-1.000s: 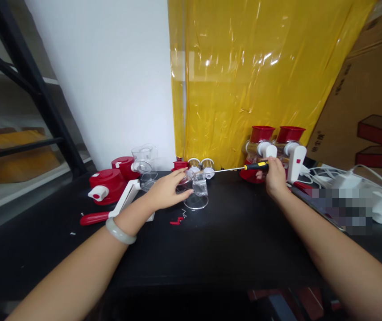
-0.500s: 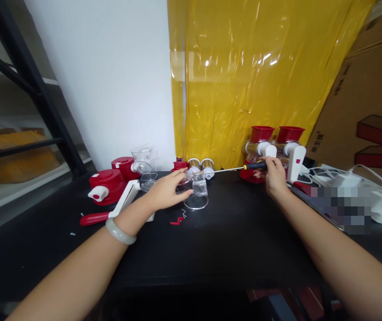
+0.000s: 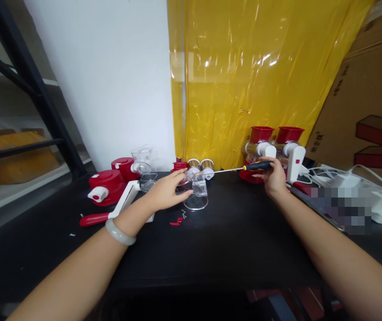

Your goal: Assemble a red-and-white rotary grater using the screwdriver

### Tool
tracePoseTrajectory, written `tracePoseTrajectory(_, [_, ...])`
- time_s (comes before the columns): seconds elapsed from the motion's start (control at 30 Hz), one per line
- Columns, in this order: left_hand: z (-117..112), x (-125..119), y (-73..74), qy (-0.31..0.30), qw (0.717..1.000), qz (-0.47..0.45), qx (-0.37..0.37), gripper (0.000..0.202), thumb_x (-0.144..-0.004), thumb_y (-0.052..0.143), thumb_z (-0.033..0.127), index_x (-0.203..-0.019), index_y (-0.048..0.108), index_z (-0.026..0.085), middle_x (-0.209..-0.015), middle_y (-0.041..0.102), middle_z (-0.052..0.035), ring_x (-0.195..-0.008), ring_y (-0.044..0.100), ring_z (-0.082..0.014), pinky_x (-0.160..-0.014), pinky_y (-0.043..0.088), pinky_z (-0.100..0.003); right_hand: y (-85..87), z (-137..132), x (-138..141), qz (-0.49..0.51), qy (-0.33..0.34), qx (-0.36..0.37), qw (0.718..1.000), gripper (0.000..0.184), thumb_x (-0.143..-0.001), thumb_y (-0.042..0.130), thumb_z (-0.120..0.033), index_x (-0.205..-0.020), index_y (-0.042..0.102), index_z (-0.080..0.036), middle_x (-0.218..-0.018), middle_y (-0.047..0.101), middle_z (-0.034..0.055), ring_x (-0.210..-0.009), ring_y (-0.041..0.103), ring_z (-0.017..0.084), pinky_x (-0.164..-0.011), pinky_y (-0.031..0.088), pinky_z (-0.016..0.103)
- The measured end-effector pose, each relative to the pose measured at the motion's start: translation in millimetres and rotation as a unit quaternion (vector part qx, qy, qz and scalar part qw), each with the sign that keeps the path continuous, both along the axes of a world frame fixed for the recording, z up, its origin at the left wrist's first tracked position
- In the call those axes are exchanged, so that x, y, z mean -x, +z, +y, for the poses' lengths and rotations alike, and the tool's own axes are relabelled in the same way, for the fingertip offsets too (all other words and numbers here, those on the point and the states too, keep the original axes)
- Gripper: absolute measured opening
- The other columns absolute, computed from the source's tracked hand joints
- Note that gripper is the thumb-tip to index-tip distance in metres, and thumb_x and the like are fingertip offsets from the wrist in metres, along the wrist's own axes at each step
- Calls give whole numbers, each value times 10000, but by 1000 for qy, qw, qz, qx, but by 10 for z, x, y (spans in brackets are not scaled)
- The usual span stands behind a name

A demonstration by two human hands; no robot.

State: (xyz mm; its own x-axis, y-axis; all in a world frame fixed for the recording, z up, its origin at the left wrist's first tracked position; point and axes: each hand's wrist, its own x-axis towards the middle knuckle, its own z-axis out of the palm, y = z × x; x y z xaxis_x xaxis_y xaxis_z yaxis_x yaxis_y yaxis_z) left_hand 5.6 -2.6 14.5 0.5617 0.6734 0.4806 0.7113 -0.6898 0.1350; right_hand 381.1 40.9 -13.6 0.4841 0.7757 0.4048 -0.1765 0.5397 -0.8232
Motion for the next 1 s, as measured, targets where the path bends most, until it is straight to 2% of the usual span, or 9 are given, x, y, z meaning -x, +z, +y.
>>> tracePoseTrajectory(0.17, [4,5,-8,-2,1000,-7,2,426,-896,593,500,-1201,607,202,-1481,522,-144,-1277,587,-312,-1039,509,-463,0,13,12,-22,-25,10,999,261,-743,603,-400,-937,621,-226,-786,658,-13,-548,660,137,-412,513,234])
tracePoseTrajectory(0.3, [7,6,-9,-6,1000,-10,6,440,-899,586,509,-1216,604,203,-1485,517,-144,-1298,569,-319,-1057,494,-474,15,9,36,-30,-32,24,999,345,-741,678,-497,-939,589,-229,-618,594,-51,-411,574,121,-351,452,220])
tracePoseTrajectory(0.5, [7,11,-10,-14,1000,-14,7,423,-899,588,507,-1204,611,215,-1483,521,-136,-1286,577,-319,-1053,494,-480,21,-21,45,-68,-71,22,995,422,-742,692,-604,-864,561,-222,-538,525,-79,-338,471,81,-314,387,195])
tracePoseTrajectory(0.57, [5,10,-9,-13,1000,-14,6,427,-898,589,509,-1204,613,212,-1482,522,-137,-1296,570,-320,-1056,491,-477,19,-24,40,-64,-69,30,995,388,-772,651,-592,-862,564,-224,-528,515,-75,-346,489,94,-314,393,201])
tracePoseTrajectory(0.67, [0,7,-5,-8,1000,-10,4,436,-902,586,512,-1210,609,205,-1486,517,-142,-1316,555,-314,-1066,484,-466,8,-20,27,-35,-30,28,999,333,-808,562,-548,-900,575,-229,-605,568,-49,-421,579,126,-353,455,228])
tracePoseTrajectory(0.8, [-1,6,-1,-10,1000,-4,2,434,-905,585,510,-1208,605,199,-1485,516,-151,-1315,557,-308,-1063,487,-459,-7,-10,9,-18,8,5,1000,295,-754,548,-443,-952,596,-229,-740,627,-28,-531,664,154,-405,506,255])
tracePoseTrajectory(0.9, [3,7,-5,-9,1000,-7,2,429,-903,586,504,-1205,607,199,-1481,521,-145,-1317,554,-312,-1069,483,-463,2,4,9,-12,1,21,1000,292,-723,566,-400,-953,606,-223,-719,629,-28,-536,669,164,-417,509,262])
tracePoseTrajectory(1.0, [4,8,-8,-8,1000,-12,2,431,-899,589,508,-1203,610,203,-1484,519,-143,-1308,561,-316,-1065,486,-466,19,18,20,-17,-7,38,999,306,-724,609,-432,-951,595,-228,-646,610,-32,-509,652,174,-417,506,273])
